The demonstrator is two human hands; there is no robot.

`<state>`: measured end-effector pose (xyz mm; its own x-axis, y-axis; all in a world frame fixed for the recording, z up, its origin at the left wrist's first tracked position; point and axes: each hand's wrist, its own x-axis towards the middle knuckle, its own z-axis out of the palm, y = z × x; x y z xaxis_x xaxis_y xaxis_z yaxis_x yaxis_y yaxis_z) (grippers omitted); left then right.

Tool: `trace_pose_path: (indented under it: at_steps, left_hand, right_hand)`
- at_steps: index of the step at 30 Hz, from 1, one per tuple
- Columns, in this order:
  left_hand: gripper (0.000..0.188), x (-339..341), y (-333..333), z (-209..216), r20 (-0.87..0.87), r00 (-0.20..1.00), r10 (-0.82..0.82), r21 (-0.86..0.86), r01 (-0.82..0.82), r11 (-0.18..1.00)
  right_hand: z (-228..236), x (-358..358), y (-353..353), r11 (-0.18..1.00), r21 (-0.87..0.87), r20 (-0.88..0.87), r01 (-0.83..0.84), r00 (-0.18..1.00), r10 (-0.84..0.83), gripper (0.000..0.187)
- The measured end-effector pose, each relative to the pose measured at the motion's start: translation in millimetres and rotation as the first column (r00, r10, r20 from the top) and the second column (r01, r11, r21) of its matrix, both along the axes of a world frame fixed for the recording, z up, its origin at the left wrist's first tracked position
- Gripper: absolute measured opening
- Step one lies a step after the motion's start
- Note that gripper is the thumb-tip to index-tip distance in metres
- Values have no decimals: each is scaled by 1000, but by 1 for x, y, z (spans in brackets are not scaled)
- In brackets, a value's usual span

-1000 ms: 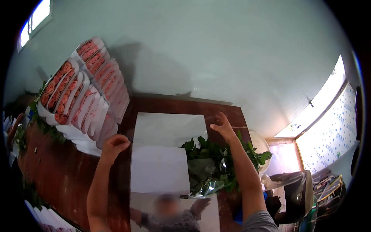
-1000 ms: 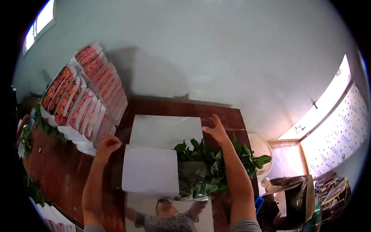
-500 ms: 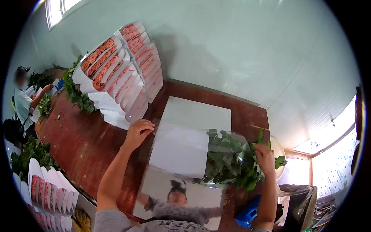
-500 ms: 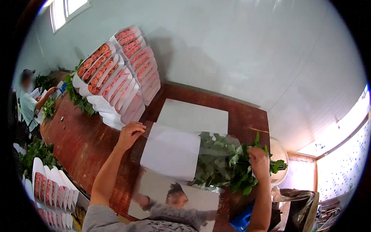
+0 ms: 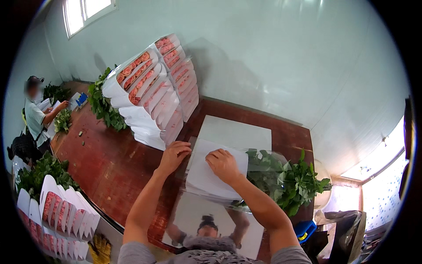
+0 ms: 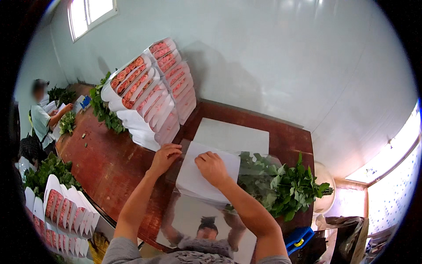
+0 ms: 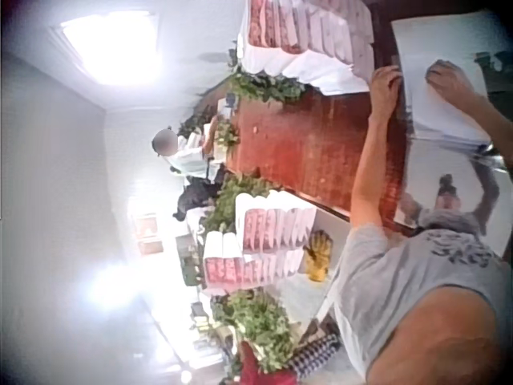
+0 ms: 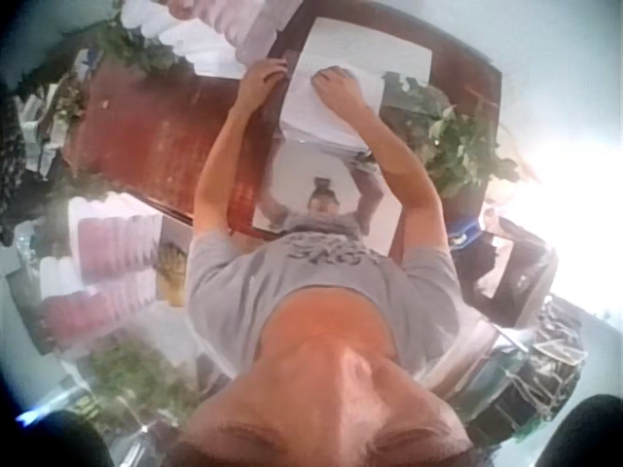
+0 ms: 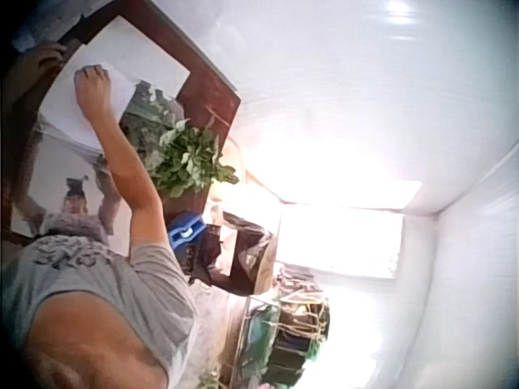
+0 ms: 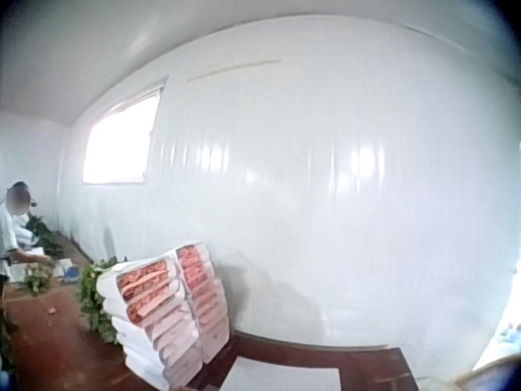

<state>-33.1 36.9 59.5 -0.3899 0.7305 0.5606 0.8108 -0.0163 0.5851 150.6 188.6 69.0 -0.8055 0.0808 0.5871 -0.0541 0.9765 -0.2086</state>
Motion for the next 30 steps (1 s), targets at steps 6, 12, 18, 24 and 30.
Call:
trace_pose_path:
  at_steps: [6,12,18,24,30]
  left_hand:
    - [35,7,-23,-19,965,261,13,-16,9,1000]
    - [27,14,-31,-13,981,105,161,-188,354,916]
    - [18,21,-22,-12,934,272,232,-310,296,903]
    - [16,19,-24,-13,972,189,143,-204,363,909]
    - [17,11,-23,-19,959,194,207,-267,361,894]
  right_hand:
    - [-14,7,-13,999,-36,-67,-30,997,27,14]
    - [-11,7,-22,999,-52,-51,4,999,-7,14]
    - [-20,5,-35,999,-35,-101,-17,995,14,11]
    - [-22,8,-33,999,-46,-73,-7,997,4,14]
    - [-23,8,-33,1000,13,-105,-15,994,17,8]
